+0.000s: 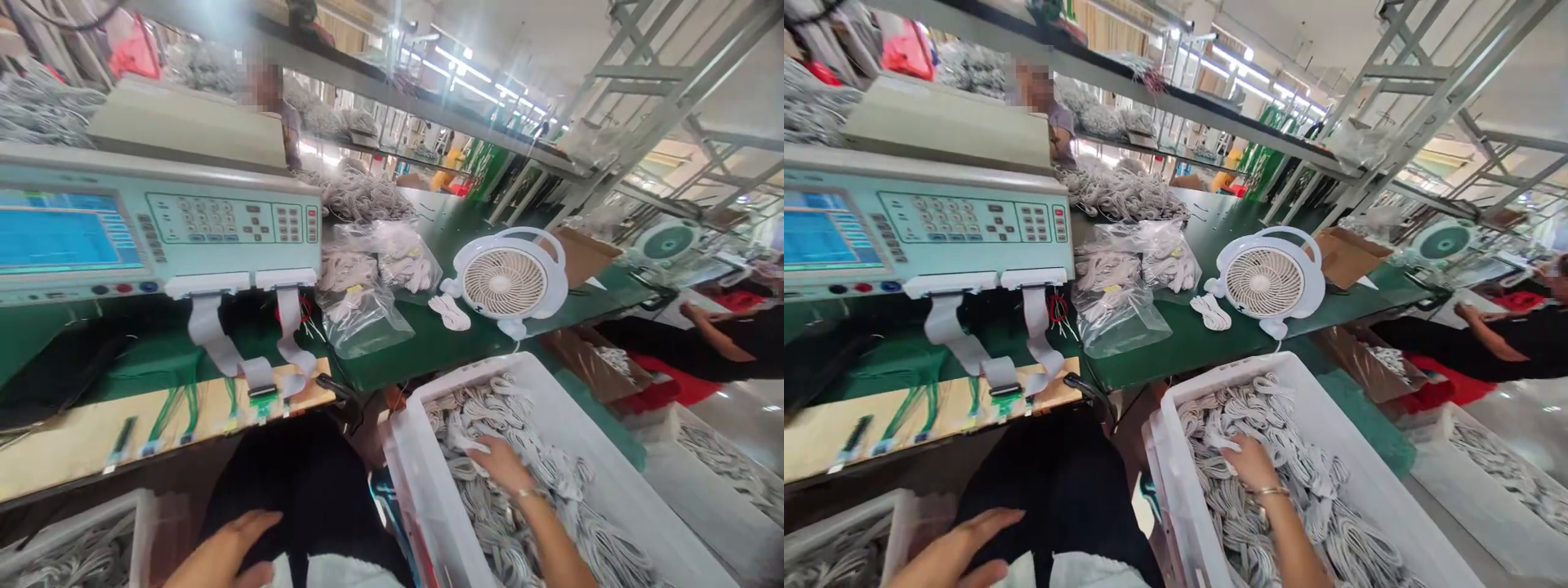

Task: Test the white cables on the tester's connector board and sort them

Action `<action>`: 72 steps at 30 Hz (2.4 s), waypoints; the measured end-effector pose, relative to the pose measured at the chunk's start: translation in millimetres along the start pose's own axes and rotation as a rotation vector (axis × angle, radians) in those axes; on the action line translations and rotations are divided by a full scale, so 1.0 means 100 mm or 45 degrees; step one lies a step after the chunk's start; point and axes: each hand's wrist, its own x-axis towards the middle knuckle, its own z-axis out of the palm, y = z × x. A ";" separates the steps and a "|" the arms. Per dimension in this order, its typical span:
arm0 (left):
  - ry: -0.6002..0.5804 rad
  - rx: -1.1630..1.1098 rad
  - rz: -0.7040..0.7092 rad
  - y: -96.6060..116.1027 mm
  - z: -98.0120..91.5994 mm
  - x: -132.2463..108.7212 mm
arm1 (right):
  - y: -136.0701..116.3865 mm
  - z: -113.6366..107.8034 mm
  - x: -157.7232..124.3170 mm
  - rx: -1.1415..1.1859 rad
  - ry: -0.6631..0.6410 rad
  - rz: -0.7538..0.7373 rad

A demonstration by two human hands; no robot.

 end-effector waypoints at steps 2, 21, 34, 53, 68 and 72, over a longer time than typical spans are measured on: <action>-0.126 -0.090 0.044 0.38 0.03 -0.05 | -0.16 -0.08 -0.09 0.168 -0.056 -0.050; 0.382 -1.273 0.436 0.72 0.21 0.15 | -1.83 1.28 -0.93 0.632 -0.713 -0.732; 0.605 -0.902 0.478 0.61 0.26 0.18 | -1.85 1.76 -0.73 1.037 -0.811 -0.343; 0.304 -1.408 0.116 0.50 -0.17 0.40 | -2.10 1.89 -0.52 0.864 -0.675 -0.495; 0.749 -1.590 0.144 0.62 0.01 0.56 | -2.02 1.88 -0.57 0.941 -0.738 -0.412; 0.748 -1.693 0.202 0.61 0.04 0.56 | -2.02 1.90 -0.61 1.032 -0.733 -0.383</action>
